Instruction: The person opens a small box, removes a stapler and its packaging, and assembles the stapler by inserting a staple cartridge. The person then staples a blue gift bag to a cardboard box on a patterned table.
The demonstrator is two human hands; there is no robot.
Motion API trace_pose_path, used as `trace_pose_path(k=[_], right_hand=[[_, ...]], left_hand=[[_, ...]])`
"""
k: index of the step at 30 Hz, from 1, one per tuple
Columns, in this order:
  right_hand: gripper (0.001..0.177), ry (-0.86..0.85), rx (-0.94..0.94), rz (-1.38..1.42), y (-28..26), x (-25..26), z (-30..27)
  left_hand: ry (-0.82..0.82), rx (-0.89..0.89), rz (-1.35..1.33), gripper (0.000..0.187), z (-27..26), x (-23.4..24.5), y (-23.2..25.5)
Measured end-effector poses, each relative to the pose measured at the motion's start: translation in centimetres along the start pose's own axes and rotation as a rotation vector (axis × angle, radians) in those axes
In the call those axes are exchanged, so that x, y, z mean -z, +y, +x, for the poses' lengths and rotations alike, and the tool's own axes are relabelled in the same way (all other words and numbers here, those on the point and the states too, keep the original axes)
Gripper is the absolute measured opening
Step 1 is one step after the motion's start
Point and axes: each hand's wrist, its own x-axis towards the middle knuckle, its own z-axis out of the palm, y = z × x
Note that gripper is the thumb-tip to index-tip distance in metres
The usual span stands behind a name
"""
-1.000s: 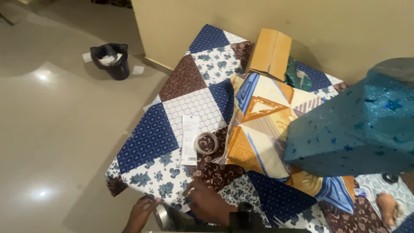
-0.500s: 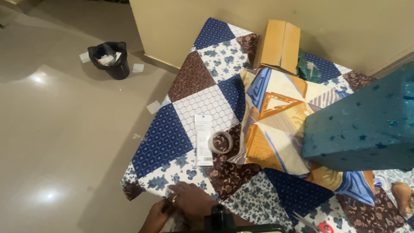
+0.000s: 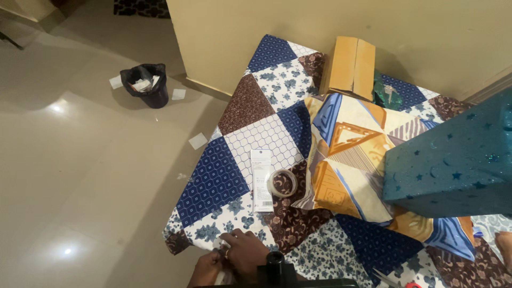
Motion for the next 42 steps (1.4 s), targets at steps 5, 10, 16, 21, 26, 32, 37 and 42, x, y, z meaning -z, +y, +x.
trace_pose_path(k=[5, 10, 16, 21, 26, 32, 37, 42], right_hand=[[0.033, 0.201, -0.033, 0.058, -0.7, -1.6, -0.2], [0.032, 0.123, -0.376, 0.36, 0.4, -3.5, 0.8], [0.038, 0.442, -0.077, 0.364, 2.9, -6.1, 0.5], [0.044, 0.314, -0.22, 0.517, 3.4, -6.8, 0.4], [0.032, 0.453, -0.038, 0.355, 3.4, -6.6, -0.1], [0.032, 0.43, -0.078, 0.334, 2.6, -6.0, 0.1], [0.038, 0.491, -0.102, 0.321, 1.6, -5.3, -0.6], [0.034, 0.367, -0.138, 0.528, 2.9, -5.9, -1.0]], left_hand=[[-0.005, 0.006, 0.088, 0.018, -0.3, 1.0, 1.1], [0.01, -0.001, 0.209, 0.014, -0.7, 0.4, 2.4], [-0.014, 0.036, 0.242, 0.021, -1.0, 0.2, 4.4], [-0.026, 0.056, 0.211, 0.02, -1.3, 0.6, 5.3], [-0.003, 0.013, 0.295, 0.026, -1.2, 0.4, 5.5], [-0.163, 0.026, 0.241, 0.018, -0.3, 0.3, 5.8], [-0.104, 0.024, 0.191, 0.021, 0.0, -0.1, 6.0], [-0.089, 0.187, 0.35, 0.02, 0.6, -0.5, 7.6]])
